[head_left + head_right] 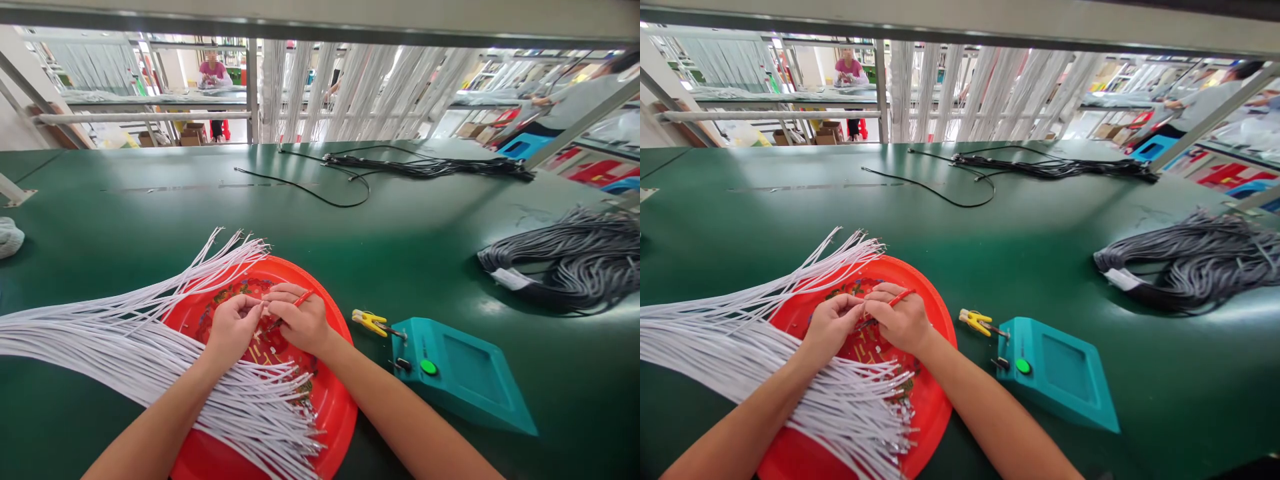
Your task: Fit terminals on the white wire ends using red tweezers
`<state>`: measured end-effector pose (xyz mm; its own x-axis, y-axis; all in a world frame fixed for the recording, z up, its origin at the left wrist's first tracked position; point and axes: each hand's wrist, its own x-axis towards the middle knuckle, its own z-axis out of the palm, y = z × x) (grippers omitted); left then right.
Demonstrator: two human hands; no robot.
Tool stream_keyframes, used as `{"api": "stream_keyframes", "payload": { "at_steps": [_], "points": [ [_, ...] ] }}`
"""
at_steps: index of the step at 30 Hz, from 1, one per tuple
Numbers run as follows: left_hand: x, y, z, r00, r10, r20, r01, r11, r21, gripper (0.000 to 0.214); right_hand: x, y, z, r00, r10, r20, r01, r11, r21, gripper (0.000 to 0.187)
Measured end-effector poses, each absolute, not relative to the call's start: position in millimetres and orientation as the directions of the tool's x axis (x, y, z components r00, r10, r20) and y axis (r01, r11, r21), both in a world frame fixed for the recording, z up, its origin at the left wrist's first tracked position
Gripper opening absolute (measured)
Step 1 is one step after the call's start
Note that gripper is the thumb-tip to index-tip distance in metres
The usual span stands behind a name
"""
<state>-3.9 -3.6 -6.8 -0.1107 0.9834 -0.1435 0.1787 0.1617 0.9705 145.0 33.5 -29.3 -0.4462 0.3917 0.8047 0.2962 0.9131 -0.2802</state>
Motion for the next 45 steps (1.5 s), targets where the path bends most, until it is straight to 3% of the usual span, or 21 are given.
{"api": "stream_keyframes", "payload": {
  "at_steps": [2,4,7,10,13,17,25,30,34,39,42,45],
  "points": [
    [-5.6,-3.0,-8.3,-0.172,0.982,-0.075,0.244,0.116,0.963,0.026,143.6,33.0,-29.8,-0.371,0.448,0.813,0.247,0.892,-0.379,0.017],
    [-7.9,-2.4,-10.8,-0.226,0.974,-0.013,0.319,0.087,0.944,0.026,141.8,33.1,-30.4,-0.259,0.598,0.759,0.217,0.802,-0.557,0.015],
    [-9.3,-2.9,-14.5,-0.253,0.966,0.055,0.422,0.059,0.905,0.024,139.7,36.4,-30.6,-0.025,0.868,0.496,0.143,0.494,-0.857,0.007],
    [-8.0,-4.7,-15.6,-0.238,0.965,0.109,0.49,0.023,0.871,0.02,138.8,41.7,-28.4,0.058,0.972,0.226,-0.049,0.229,-0.972,0.014],
    [-6.0,-6.0,-14.8,-0.21,0.969,0.132,0.513,-0.006,0.859,0.017,137.4,42.9,-24.6,-0.016,0.991,0.134,-0.195,0.129,-0.972,0.02],
    [-4.7,-6.2,-14.8,-0.169,0.97,0.174,0.536,-0.057,0.842,0.012,135.2,37.9,-22.2,-0.133,0.978,0.159,-0.238,0.124,-0.963,0.021],
    [-5.8,-6.4,-16.8,-0.124,0.974,0.192,0.593,-0.083,0.801,0.011,139.1,33.5,-26.9,-0.302,0.892,0.337,-0.005,0.352,-0.936,0.01],
    [-6.8,-6.5,-15.7,-0.137,0.982,0.129,0.564,-0.03,0.825,0.012,142.2,37.1,-26.5,-0.346,0.885,0.312,0.079,0.359,-0.93,0.006],
    [-6.2,-4.7,-15.4,-0.164,0.985,0.049,0.427,0.026,0.904,0.012,141.2,40.1,-28.5,-0.35,0.909,0.226,-0.075,0.213,-0.974,0.016],
    [-2.6,-3.7,-9.4,-0.146,0.981,-0.124,0.038,0.13,0.991,0.017,136.4,38.4,-29.1,-0.38,0.921,0.087,-0.348,-0.055,-0.936,0.028],
    [-1.2,-4.2,-5.6,-0.126,0.971,-0.203,-0.115,0.189,0.975,0.021,133.8,35.5,-25.9,-0.346,0.937,0.056,-0.388,-0.088,-0.918,0.028],
    [-1.7,-4.8,-6.4,-0.102,0.966,-0.237,-0.152,0.22,0.964,0.025,131.5,32.7,-21.7,-0.304,0.952,0.044,-0.364,-0.073,-0.929,0.028]
  ]
}}
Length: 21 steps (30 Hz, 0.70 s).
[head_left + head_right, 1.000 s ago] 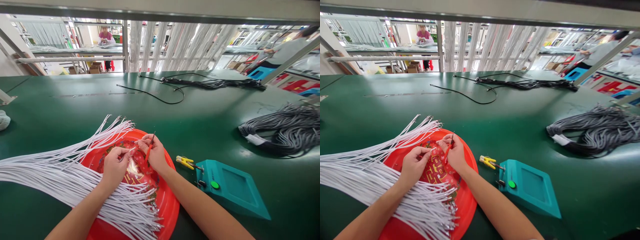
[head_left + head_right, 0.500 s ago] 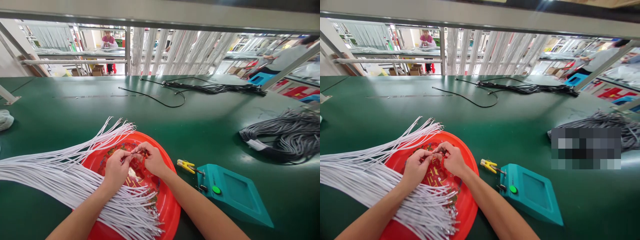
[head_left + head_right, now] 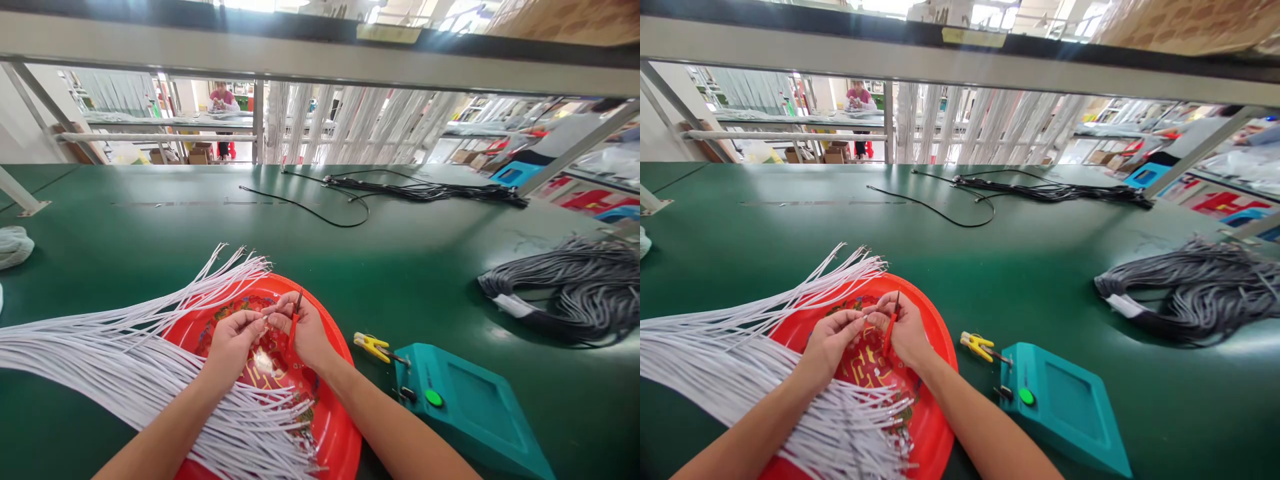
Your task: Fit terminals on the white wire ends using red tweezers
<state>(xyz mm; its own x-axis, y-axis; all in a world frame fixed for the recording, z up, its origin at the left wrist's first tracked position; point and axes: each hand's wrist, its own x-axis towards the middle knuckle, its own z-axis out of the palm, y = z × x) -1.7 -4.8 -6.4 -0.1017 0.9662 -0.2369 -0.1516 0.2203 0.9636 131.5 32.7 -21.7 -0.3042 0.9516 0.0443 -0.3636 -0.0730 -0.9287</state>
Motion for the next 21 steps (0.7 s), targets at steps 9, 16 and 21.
{"api": "stream_keyframes", "payload": {
  "at_steps": [9,16,21],
  "points": [
    [-2.2,-4.3,-9.5,-0.061,0.975,-0.213,-0.017,0.213,0.977,0.026,135.1,26.2,-30.9,-0.152,0.913,0.379,0.141,0.4,-0.906,0.005],
    [2.3,-14.0,-9.1,-0.148,0.985,0.09,0.416,-0.021,0.909,0.018,144.3,22.2,-23.6,-0.485,0.52,0.703,0.532,0.814,-0.234,0.027],
    [2.3,-17.1,-8.5,-0.11,0.963,0.245,0.591,-0.135,0.795,0.015,142.0,19.9,-22.8,-0.513,0.542,0.666,0.526,0.811,-0.256,0.025]
  ]
}}
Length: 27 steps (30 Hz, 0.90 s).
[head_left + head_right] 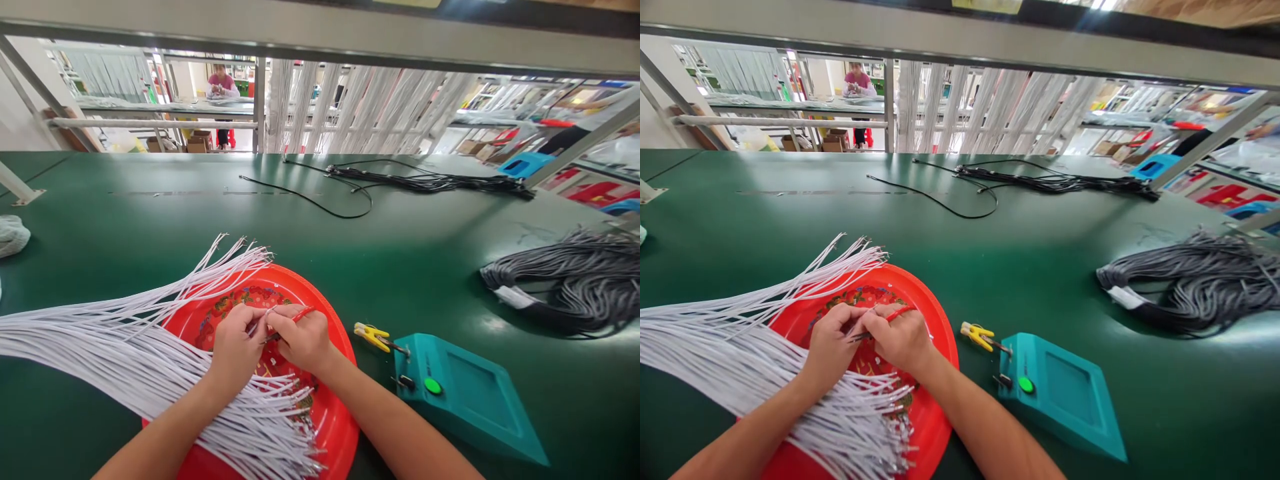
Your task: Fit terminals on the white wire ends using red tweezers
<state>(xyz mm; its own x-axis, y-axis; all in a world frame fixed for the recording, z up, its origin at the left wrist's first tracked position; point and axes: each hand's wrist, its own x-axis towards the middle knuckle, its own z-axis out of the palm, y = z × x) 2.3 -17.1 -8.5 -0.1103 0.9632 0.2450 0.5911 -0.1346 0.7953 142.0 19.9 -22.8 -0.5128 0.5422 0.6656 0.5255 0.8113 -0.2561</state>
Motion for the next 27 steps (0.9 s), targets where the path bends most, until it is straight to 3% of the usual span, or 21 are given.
{"api": "stream_keyframes", "payload": {
  "at_steps": [2,5,8,13,16,23,27],
  "points": [
    [2.7,-16.5,-8.7,-0.113,0.957,0.269,0.605,-0.148,0.782,0.015,140.8,20.4,-25.8,-0.427,0.647,0.632,0.456,0.758,-0.467,0.022],
    [3.7,-16.1,-9.4,-0.12,0.946,0.301,0.602,-0.172,0.78,0.016,138.8,21.5,-28.9,-0.276,0.834,0.478,0.301,0.547,-0.781,0.007],
    [3.8,-16.1,-9.7,-0.145,0.94,0.308,0.581,-0.171,0.796,0.015,137.5,23.8,-30.0,-0.238,0.915,0.325,0.126,0.361,-0.924,0.01],
    [2.3,-15.0,-8.9,-0.188,0.939,0.288,0.548,-0.143,0.824,0.015,137.9,31.6,-27.8,-0.166,0.962,0.215,-0.095,0.202,-0.975,0.015],
    [2.0,-14.4,-9.4,-0.167,0.934,0.316,0.571,-0.169,0.803,0.015,137.6,32.5,-25.2,-0.116,0.97,0.213,-0.116,0.199,-0.973,0.014],
    [2.5,-14.1,-10.8,-0.134,0.953,0.272,0.605,-0.139,0.784,0.014,132.0,23.1,-25.2,-0.187,0.957,0.223,-0.128,0.201,-0.971,0.018],
    [3.1,-13.1,-11.6,-0.186,0.95,0.252,0.564,-0.107,0.819,0.013,128.8,24.4,-20.8,-0.225,0.964,0.141,-0.166,0.104,-0.981,0.021]
  ]
}}
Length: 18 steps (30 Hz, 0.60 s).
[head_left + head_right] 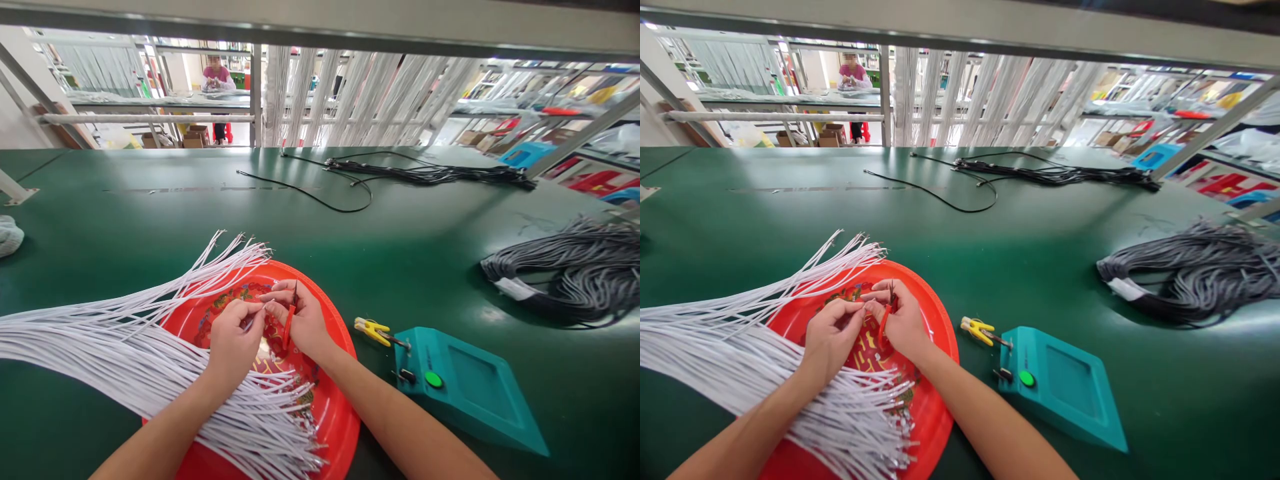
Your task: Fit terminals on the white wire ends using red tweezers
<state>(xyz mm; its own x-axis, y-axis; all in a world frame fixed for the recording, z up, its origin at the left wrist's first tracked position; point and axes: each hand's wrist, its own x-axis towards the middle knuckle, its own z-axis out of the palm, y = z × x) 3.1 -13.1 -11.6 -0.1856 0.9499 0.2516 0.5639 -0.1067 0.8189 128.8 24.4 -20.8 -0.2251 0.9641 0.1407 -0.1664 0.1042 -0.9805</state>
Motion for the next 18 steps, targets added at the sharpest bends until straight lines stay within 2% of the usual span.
{"api": "stream_keyframes", "payload": {
  "at_steps": [3,6,7,9,11,12,13,14,16,18],
  "points": [
    [3.0,-12.1,-12.0,-0.196,0.961,0.195,0.479,-0.08,0.874,0.016,128.7,25.8,-21.5,-0.191,0.974,0.122,-0.099,0.104,-0.99,0.019],
    [2.2,-11.9,-10.5,-0.185,0.973,0.142,0.439,-0.047,0.897,0.018,132.5,24.5,-27.6,-0.142,0.95,0.277,0.16,0.298,-0.941,0.009],
    [1.9,-12.1,-9.6,-0.18,0.973,0.142,0.453,-0.046,0.89,0.018,134.6,23.5,-29.5,-0.174,0.913,0.368,0.279,0.404,-0.871,0.008],
    [1.4,-13.0,-8.0,-0.161,0.972,0.172,0.515,-0.066,0.855,0.016,139.1,21.4,-31.7,-0.319,0.79,0.523,0.48,0.611,-0.63,0.014],
    [0.8,-14.0,-7.8,-0.123,0.968,0.218,0.59,-0.105,0.801,0.016,142.3,19.9,-31.2,-0.471,0.668,0.576,0.561,0.731,-0.388,0.022],
    [0.6,-14.3,-8.5,-0.1,0.966,0.239,0.623,-0.126,0.772,0.016,143.0,19.6,-30.3,-0.51,0.633,0.582,0.567,0.757,-0.326,0.024],
    [0.3,-14.5,-9.7,-0.078,0.963,0.258,0.652,-0.146,0.744,0.017,143.1,19.7,-29.1,-0.518,0.621,0.588,0.559,0.766,-0.316,0.026],
    [0.1,-14.5,-11.2,-0.059,0.959,0.277,0.675,-0.166,0.719,0.018,142.7,20.0,-27.9,-0.5,0.634,0.59,0.543,0.76,-0.357,0.026],
    [-0.3,-14.3,-14.5,-0.03,0.952,0.305,0.709,-0.195,0.678,0.019,140.8,21.2,-25.4,-0.42,0.72,0.553,0.475,0.693,-0.542,0.023],
    [-0.4,-14.0,-16.6,-0.013,0.947,0.322,0.728,-0.212,0.652,0.019,138.4,22.7,-22.7,-0.338,0.828,0.447,0.38,0.554,-0.741,0.015]
  ]
}}
